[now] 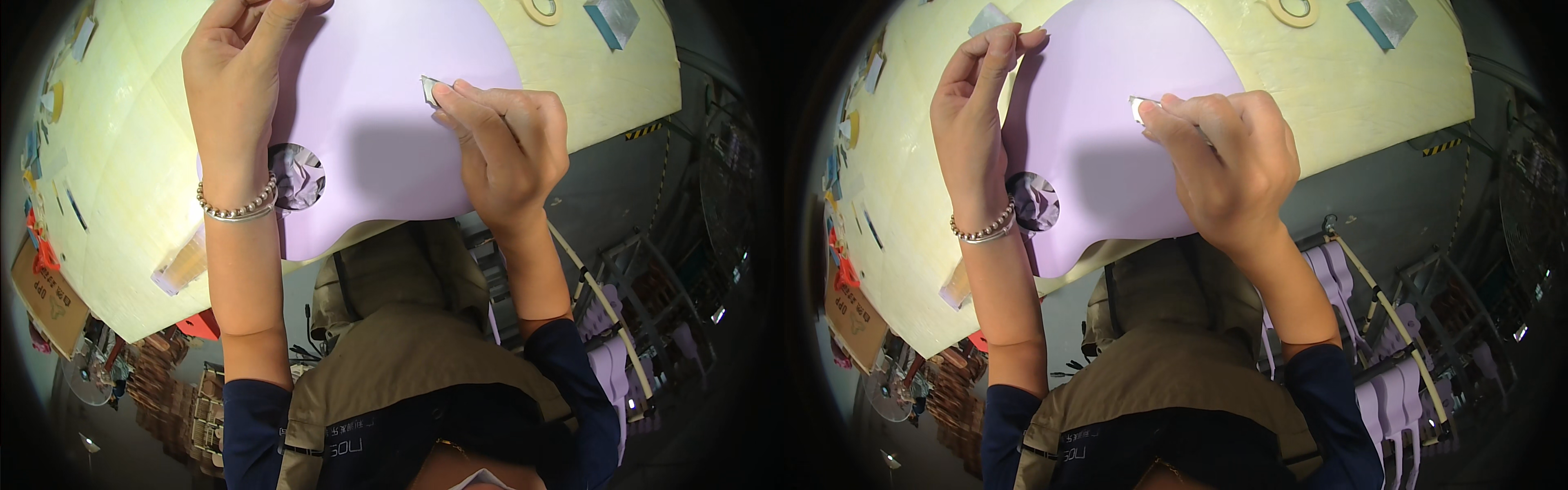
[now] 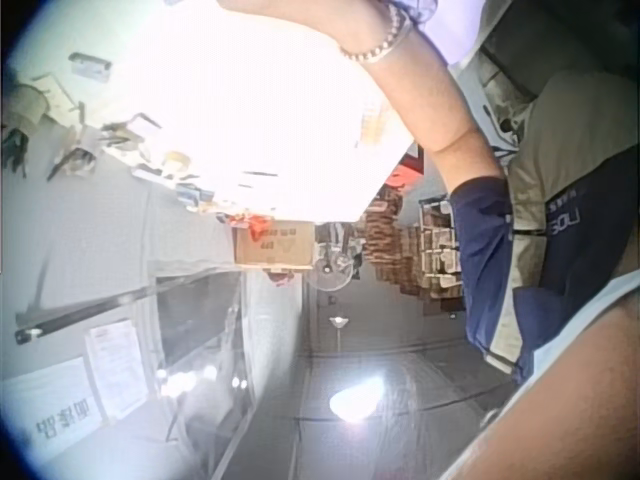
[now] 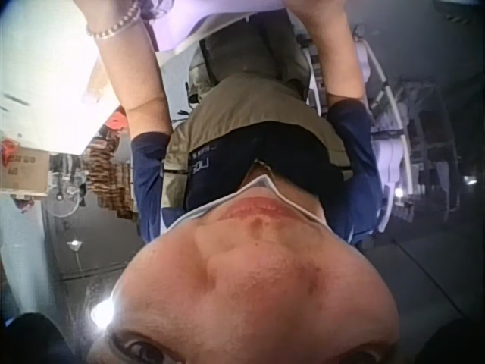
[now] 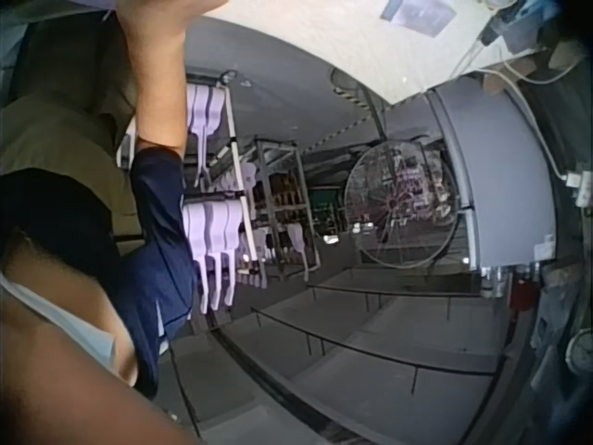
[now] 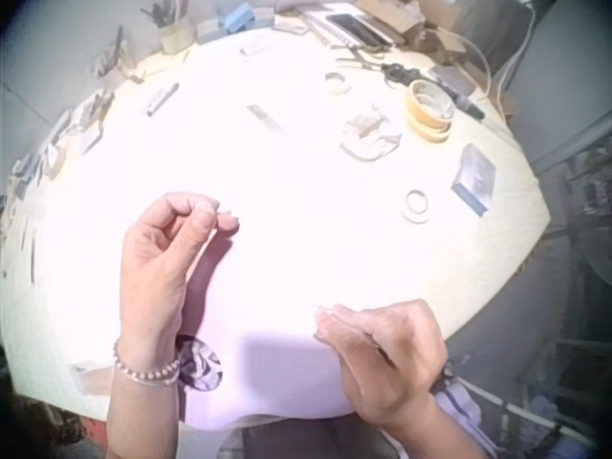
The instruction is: The person sands the edges and surfaces of a purple guitar body using a small sanding block. They repeatedly flip the guitar to work on different sides, then place it on a rack and retrieve another guitar to continue the same sanding process.
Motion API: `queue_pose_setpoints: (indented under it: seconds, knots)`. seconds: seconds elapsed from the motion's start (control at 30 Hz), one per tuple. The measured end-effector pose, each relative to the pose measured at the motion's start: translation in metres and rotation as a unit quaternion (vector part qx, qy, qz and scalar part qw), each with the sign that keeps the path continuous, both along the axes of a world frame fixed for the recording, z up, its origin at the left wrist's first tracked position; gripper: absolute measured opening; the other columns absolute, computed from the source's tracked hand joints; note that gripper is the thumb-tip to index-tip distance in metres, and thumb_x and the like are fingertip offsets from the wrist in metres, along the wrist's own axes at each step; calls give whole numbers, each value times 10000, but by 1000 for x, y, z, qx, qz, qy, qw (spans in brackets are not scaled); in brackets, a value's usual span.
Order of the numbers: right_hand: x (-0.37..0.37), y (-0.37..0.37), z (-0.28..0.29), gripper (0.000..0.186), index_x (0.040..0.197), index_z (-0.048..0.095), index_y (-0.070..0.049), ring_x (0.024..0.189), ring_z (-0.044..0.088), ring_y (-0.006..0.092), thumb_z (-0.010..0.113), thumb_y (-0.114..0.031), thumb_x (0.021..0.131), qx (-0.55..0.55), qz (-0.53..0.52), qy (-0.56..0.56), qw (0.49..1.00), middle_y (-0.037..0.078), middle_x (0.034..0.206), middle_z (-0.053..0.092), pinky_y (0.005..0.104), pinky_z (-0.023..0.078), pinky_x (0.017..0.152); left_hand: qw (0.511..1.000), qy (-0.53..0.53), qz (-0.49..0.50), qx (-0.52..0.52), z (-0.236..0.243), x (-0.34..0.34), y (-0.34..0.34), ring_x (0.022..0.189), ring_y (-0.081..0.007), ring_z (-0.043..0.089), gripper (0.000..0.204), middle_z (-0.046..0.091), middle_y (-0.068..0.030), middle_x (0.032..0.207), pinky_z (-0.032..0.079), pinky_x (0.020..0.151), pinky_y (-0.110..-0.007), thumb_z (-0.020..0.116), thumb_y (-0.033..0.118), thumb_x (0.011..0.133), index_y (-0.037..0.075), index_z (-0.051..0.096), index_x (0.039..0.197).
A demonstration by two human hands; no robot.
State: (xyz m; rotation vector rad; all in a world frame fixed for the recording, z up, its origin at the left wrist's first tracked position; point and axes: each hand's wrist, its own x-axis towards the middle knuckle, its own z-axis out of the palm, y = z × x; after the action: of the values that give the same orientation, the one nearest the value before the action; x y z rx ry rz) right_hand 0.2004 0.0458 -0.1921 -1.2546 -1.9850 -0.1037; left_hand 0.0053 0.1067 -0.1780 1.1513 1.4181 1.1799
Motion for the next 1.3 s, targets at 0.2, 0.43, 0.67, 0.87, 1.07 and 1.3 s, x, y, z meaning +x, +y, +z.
queue_pose_setpoints:
  seconds: [0.2, 0.43, 0.67, 0.87, 1.07, 1.3]
  knots:
    - [1, 0, 2, 252, 789, 670, -145, 572, 467, 128, 699, -16, 574, -16, 8, 0, 1000, -60, 670, 537, 242, 358, 461, 1000, -3, 2, -1, -1, 0, 1, 897, -146, 590, 232, 656, -114, 876, 393, 879, -245, 584, 180, 856, -28, 590, 960]
    - [11, 4, 9, 280, 831, 675, -78, 615, 520, 151, 650, 1, 564, -32, 53, 44, 997, -2, 707, 596, 241, 401, 494, 1000, -2, 2, -6, 0, 0, 0, 906, -148, 590, 239, 655, -117, 881, 391, 890, -250, 585, 183, 855, -30, 588, 965]
    - [23, 30, 1, 238, 792, 677, -65, 615, 526, 165, 653, -56, 556, 64, 142, -16, 988, 18, 749, 618, 241, 410, 501, 1000, 1, -7, -1, -1, -1, 1, 915, -149, 592, 235, 654, -118, 881, 390, 885, -239, 587, 174, 852, -31, 586, 967]
    - [24, 34, 2, 239, 791, 674, -60, 606, 525, 165, 652, -68, 553, 39, 184, -23, 982, 14, 744, 626, 238, 412, 501, 1000, -2, -2, 0, -3, -2, 1, 914, -153, 595, 234, 653, -119, 878, 386, 897, -245, 592, 169, 848, -36, 588, 960]
    - [22, 33, -1, 249, 793, 673, -46, 609, 538, 165, 638, -58, 547, 50, 166, -9, 985, 24, 736, 625, 240, 427, 505, 982, -188, -10, -24, 5, 2, -1, 805, -152, 601, 183, 628, -104, 843, 473, 748, -253, 564, 171, 864, -6, 571, 911]
    - [20, 33, -2, 248, 793, 675, -47, 622, 551, 168, 628, -63, 549, 53, 169, -19, 984, 26, 738, 627, 243, 439, 513, 978, -207, -26, -14, 8, 4, -1, 757, -97, 587, 96, 615, -53, 802, 480, 710, -210, 588, 109, 848, 21, 565, 878]
